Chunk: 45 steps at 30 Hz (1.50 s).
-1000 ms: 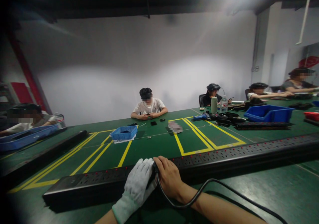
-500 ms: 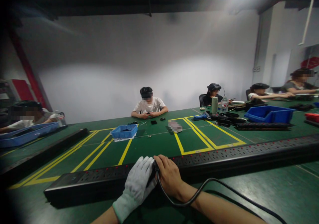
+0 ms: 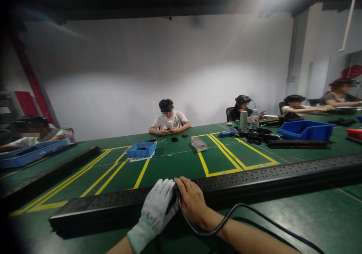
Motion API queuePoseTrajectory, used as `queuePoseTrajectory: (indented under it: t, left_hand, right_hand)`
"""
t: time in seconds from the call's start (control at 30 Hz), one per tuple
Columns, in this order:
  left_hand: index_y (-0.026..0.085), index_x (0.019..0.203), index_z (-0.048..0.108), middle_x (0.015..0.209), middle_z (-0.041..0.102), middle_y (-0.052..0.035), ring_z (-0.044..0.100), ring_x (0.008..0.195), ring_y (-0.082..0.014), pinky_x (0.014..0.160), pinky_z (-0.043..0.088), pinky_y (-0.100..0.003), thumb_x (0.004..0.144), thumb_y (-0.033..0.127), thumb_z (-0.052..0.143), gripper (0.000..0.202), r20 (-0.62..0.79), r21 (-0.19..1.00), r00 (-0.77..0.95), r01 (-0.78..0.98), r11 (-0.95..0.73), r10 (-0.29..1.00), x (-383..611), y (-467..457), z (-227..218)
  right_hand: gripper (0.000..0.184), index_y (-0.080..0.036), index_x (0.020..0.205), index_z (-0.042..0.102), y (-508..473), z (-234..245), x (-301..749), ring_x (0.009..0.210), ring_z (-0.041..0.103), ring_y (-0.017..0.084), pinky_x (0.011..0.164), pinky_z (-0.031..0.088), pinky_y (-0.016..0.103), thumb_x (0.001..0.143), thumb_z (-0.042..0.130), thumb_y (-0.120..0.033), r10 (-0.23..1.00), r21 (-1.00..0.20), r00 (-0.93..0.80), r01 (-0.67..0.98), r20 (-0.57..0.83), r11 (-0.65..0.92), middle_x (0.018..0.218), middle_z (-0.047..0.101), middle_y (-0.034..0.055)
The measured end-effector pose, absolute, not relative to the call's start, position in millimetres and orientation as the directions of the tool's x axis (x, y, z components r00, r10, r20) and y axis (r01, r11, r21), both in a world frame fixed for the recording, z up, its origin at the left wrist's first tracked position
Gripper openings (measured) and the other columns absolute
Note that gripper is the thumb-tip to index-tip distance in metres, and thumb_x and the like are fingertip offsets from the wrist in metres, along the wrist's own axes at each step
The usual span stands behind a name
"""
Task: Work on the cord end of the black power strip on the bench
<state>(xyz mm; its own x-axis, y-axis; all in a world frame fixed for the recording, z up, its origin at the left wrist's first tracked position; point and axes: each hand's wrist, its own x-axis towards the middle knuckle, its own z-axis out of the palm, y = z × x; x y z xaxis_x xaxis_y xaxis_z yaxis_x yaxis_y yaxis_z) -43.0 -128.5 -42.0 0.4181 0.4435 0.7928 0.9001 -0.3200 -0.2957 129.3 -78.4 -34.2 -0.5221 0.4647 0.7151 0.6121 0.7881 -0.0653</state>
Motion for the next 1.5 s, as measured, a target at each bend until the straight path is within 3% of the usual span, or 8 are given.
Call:
queuePoseTrajectory:
  t: [0.23, 0.57, 1.0, 1.5]
  left_hand:
    - [0.010, 0.129, 0.046, 0.118, 0.059, -0.0136, 0.049, 0.119, -0.0284, 0.102, 0.038, -0.049, 0.083, 0.032, 0.052, 0.050, 0.824, -0.275, 0.419, 0.884, -0.377, 0.381, -39.0, -127.7, -34.5]
    - [0.008, 0.130, 0.044, 0.125, 0.054, -0.0155, 0.043, 0.124, -0.0312, 0.098, 0.043, -0.048, 0.082, 0.028, 0.055, 0.054, 0.788, -0.344, 0.458, 0.882, -0.322, 0.412, -43.1, -128.8, -38.4]
    - [0.011, 0.129, 0.046, 0.126, 0.054, -0.0143, 0.043, 0.124, -0.0315, 0.099, 0.042, -0.048, 0.082, 0.032, 0.055, 0.052, 0.793, -0.265, 0.399, 0.906, -0.330, 0.461, -41.9, -128.5, -43.4]
    - [0.010, 0.127, 0.048, 0.123, 0.056, -0.0143, 0.045, 0.121, -0.0310, 0.098, 0.043, -0.047, 0.082, 0.030, 0.055, 0.050, 0.832, -0.262, 0.390, 0.903, -0.341, 0.395, -39.7, -127.5, -41.5]
  right_hand:
    - [0.050, -0.018, 0.129, 0.042, -77.3, -36.3, 128.8, 0.106, 0.053, 0.020, 0.089, 0.046, 0.034, 0.079, 0.047, -0.014, 0.432, -0.036, -0.508, 0.616, 0.745, 0.787, 0.120, 0.054, 0.0101]
    - [0.051, -0.017, 0.130, 0.040, -77.4, -35.5, 129.4, 0.108, 0.051, 0.022, 0.091, 0.044, 0.036, 0.080, 0.047, -0.014, 0.460, -0.065, -0.527, 0.604, 0.714, 0.794, 0.123, 0.052, 0.0106]
    - [0.053, -0.017, 0.131, 0.039, -77.8, -35.5, 130.1, 0.107, 0.052, 0.022, 0.091, 0.045, 0.037, 0.079, 0.047, -0.014, 0.465, -0.053, -0.532, 0.616, 0.708, 0.786, 0.123, 0.052, 0.0108]
    - [0.050, -0.018, 0.129, 0.041, -77.8, -35.6, 129.2, 0.108, 0.051, 0.021, 0.092, 0.044, 0.037, 0.080, 0.046, -0.014, 0.477, -0.079, -0.524, 0.611, 0.705, 0.788, 0.123, 0.052, 0.0097]
